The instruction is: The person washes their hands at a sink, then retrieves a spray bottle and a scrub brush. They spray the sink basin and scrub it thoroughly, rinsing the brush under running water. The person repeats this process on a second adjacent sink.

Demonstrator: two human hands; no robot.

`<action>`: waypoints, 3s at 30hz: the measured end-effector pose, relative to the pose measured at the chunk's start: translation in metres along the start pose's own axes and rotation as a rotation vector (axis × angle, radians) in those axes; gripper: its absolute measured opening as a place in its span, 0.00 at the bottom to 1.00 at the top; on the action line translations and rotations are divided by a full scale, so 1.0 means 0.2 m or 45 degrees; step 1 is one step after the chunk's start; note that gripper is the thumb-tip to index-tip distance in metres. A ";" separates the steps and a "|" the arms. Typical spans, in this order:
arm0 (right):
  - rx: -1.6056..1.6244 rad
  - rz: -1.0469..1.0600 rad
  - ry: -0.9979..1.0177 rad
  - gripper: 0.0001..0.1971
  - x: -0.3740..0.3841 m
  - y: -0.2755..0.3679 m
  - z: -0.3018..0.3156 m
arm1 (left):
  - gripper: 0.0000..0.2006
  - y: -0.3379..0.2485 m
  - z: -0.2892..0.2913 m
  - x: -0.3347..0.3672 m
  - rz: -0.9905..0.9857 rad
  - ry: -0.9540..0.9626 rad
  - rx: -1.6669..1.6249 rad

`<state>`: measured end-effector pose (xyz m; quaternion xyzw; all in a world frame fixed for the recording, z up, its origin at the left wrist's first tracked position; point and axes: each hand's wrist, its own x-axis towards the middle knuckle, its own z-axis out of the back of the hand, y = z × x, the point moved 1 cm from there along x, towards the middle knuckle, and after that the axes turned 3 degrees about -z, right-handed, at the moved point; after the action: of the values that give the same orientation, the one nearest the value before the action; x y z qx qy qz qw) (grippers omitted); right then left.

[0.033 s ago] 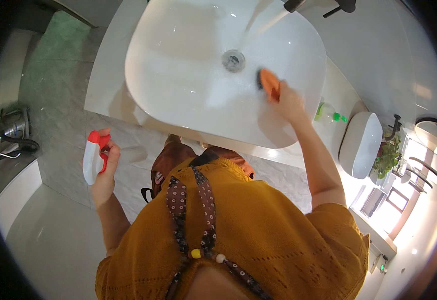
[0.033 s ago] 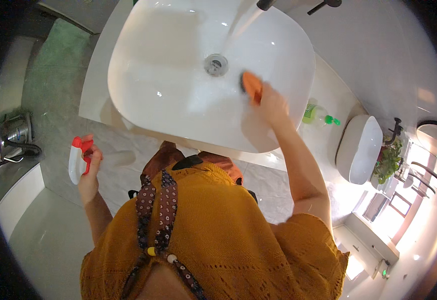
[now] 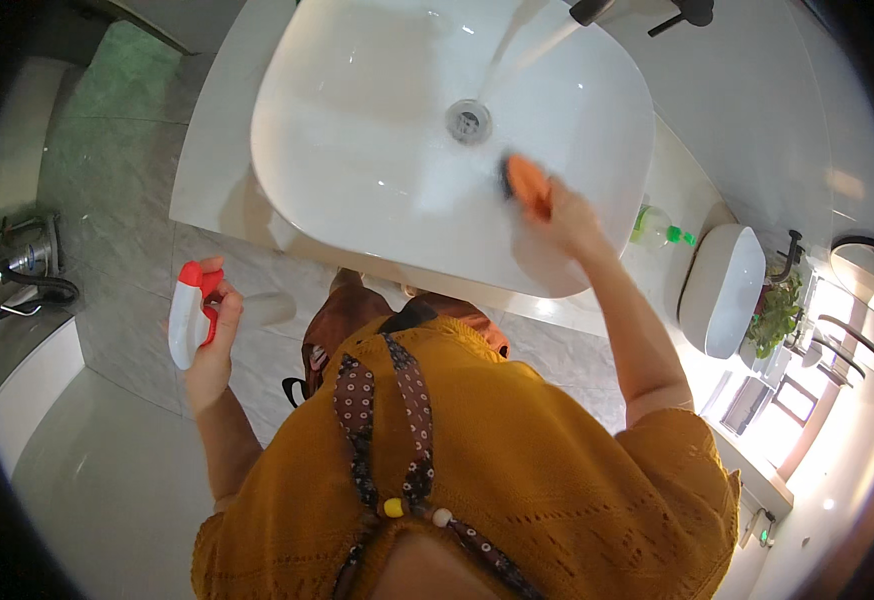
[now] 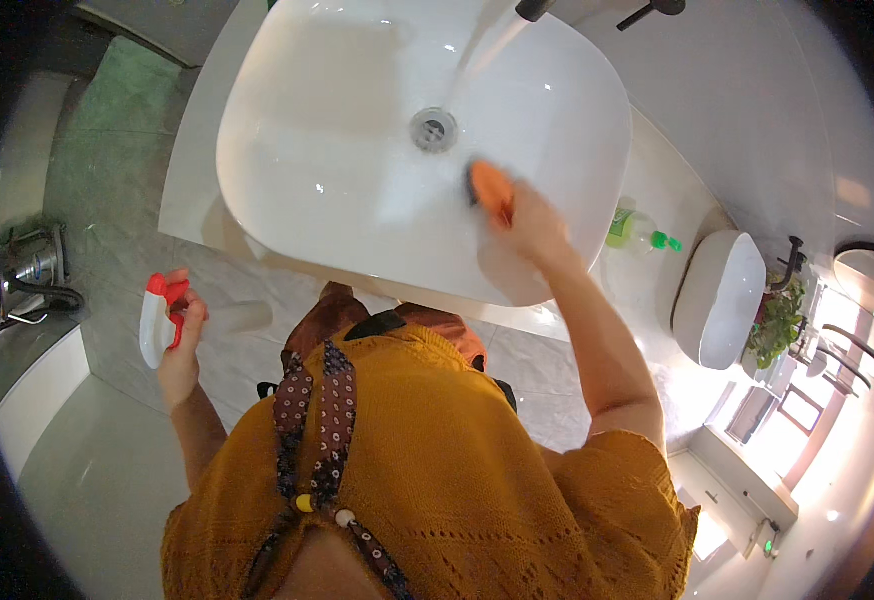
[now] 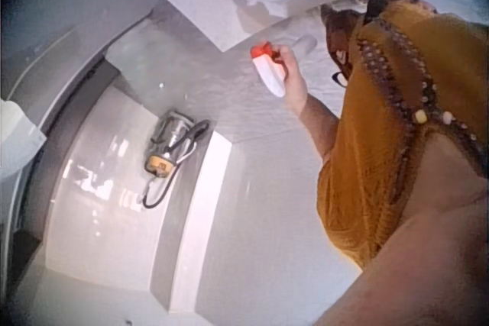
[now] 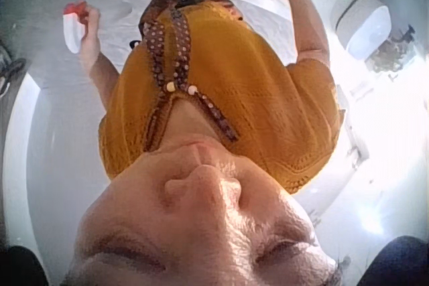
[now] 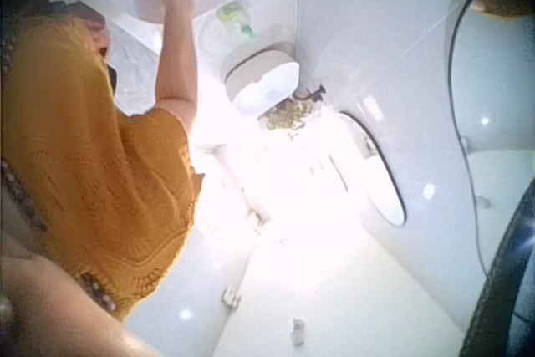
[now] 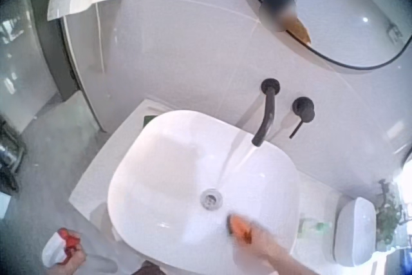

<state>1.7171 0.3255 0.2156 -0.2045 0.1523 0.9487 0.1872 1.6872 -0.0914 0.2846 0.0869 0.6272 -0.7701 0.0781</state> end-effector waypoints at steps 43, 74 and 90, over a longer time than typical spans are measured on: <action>0.683 -0.595 -0.847 0.26 0.56 -0.02 0.13 | 0.15 0.14 -0.10 -0.04 -0.077 0.033 0.065; 0.474 0.339 -0.727 0.12 0.78 -0.07 0.70 | 0.15 -0.01 -0.21 -0.11 -0.165 0.054 0.026; 0.941 0.520 -0.448 0.21 0.33 0.25 0.51 | 0.15 -0.16 -0.25 -0.33 -0.279 -0.081 0.183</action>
<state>1.6058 0.3378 0.2849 0.0745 0.4837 0.8684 0.0796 1.7451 -0.0356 0.3204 -0.0013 0.5733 -0.8193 0.0068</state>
